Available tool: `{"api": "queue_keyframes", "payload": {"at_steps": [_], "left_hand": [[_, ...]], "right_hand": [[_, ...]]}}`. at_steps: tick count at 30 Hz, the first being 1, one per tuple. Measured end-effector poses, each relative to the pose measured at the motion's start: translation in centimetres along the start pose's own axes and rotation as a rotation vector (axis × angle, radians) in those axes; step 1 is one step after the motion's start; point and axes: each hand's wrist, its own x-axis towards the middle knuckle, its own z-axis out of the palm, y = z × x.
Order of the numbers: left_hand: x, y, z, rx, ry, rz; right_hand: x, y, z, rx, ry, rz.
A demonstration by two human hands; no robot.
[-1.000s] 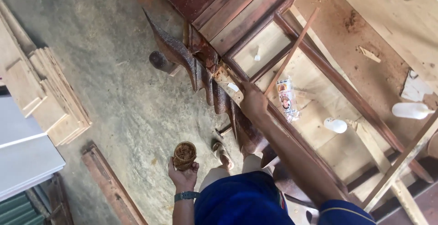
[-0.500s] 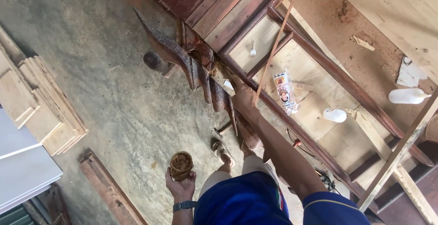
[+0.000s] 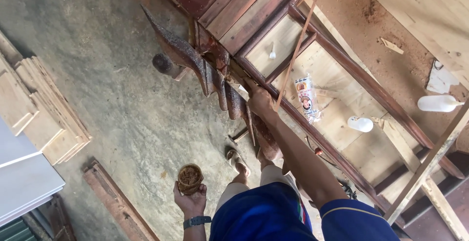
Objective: The person stirs a yellowish substance in a small container using a wooden stick. They then walk across the workshop and apply the substance to the joints of a wooden furniture frame using the stick.
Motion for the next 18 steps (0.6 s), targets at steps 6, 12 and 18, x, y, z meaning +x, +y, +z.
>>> {"api": "queue_keyframes", "payload": {"at_steps": [6,12,18], "left_hand": [[0.5,-0.3,0.0,0.018,-0.011,0.01],[0.4,-1.9,0.8,0.032,-0.016,-0.006],[0.1,-2.6,1.9,0.039,-0.032,-0.007]], "right_hand": [[0.6,-1.5,-1.1,0.013,-0.117,0.028],[1.7,-0.6,-0.2,-0.033,-0.125,-0.06],[1.5,-1.0,-0.8,-0.133,-0.162,-0.113]]}}
